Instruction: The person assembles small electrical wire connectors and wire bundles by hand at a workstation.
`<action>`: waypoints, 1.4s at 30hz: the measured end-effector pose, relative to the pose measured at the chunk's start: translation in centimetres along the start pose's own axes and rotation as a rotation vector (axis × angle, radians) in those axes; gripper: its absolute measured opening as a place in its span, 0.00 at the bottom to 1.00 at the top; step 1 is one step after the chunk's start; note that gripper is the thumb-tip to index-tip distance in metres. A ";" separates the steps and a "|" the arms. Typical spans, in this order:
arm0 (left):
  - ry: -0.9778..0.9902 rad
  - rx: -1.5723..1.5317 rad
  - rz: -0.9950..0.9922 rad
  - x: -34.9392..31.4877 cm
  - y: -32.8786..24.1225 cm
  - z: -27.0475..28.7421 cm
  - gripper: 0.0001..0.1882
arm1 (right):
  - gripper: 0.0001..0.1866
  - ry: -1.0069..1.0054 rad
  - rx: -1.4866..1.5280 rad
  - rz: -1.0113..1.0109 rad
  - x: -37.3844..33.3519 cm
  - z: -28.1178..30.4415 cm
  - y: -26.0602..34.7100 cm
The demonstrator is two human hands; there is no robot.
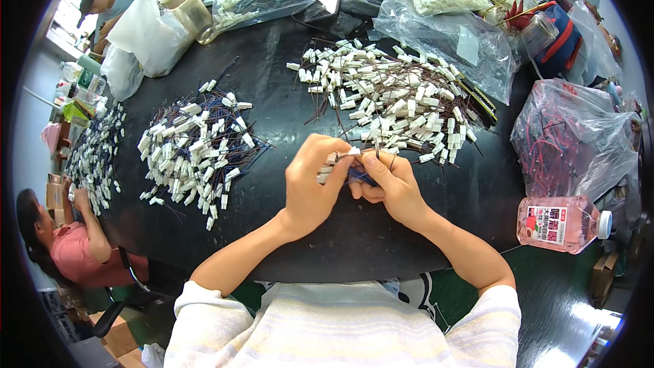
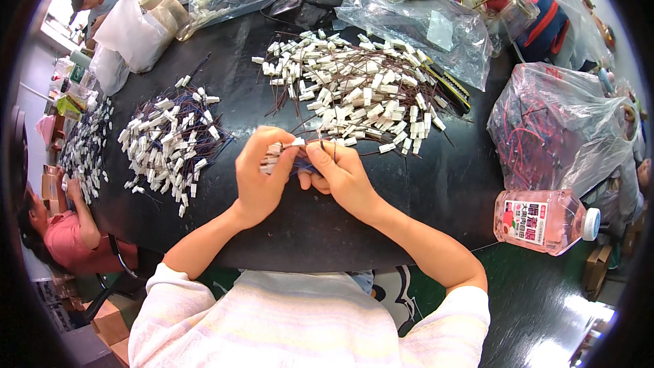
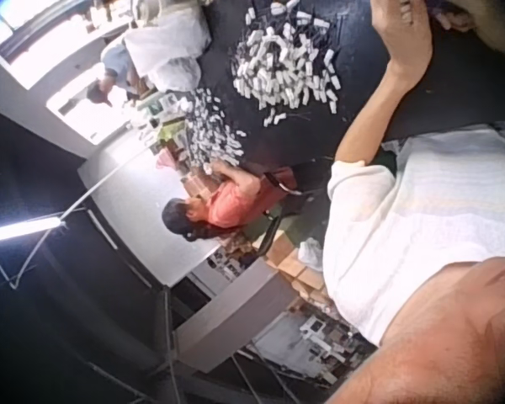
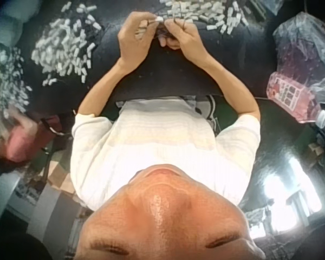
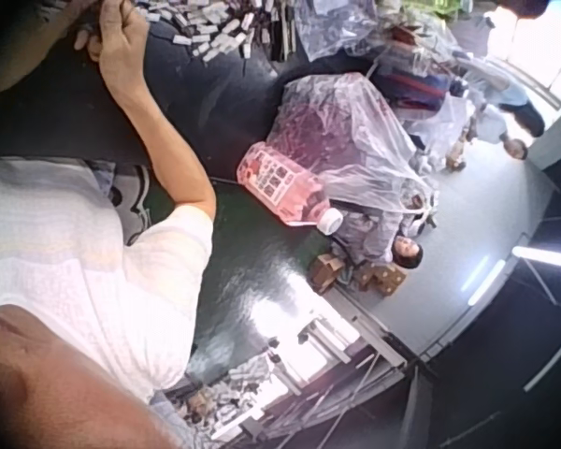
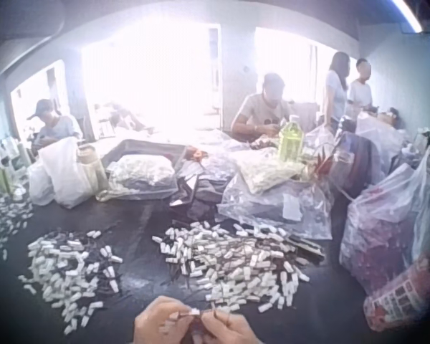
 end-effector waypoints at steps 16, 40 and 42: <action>-0.119 -0.300 0.471 5.2 1.4 12.7 0.05 | 0.12 -0.098 -0.133 -0.022 0.4 1.8 0.5; 0.012 1.287 -0.585 7.7 -4.4 12.2 0.14 | 0.09 -0.091 -0.049 0.053 1.7 0.9 1.4; 0.238 0.723 -0.413 5.0 -4.7 6.6 0.21 | 0.08 -0.071 -0.011 0.027 1.4 0.3 1.4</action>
Point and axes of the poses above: each hand's wrist, its own x-axis towards the middle knuckle, its own z-axis out of the back of the hand, y = z × x, the point moved 9 cm from there along x, towards the middle knuckle, and after that the axes turned 10 degrees about -y, right-handed, at the moved point
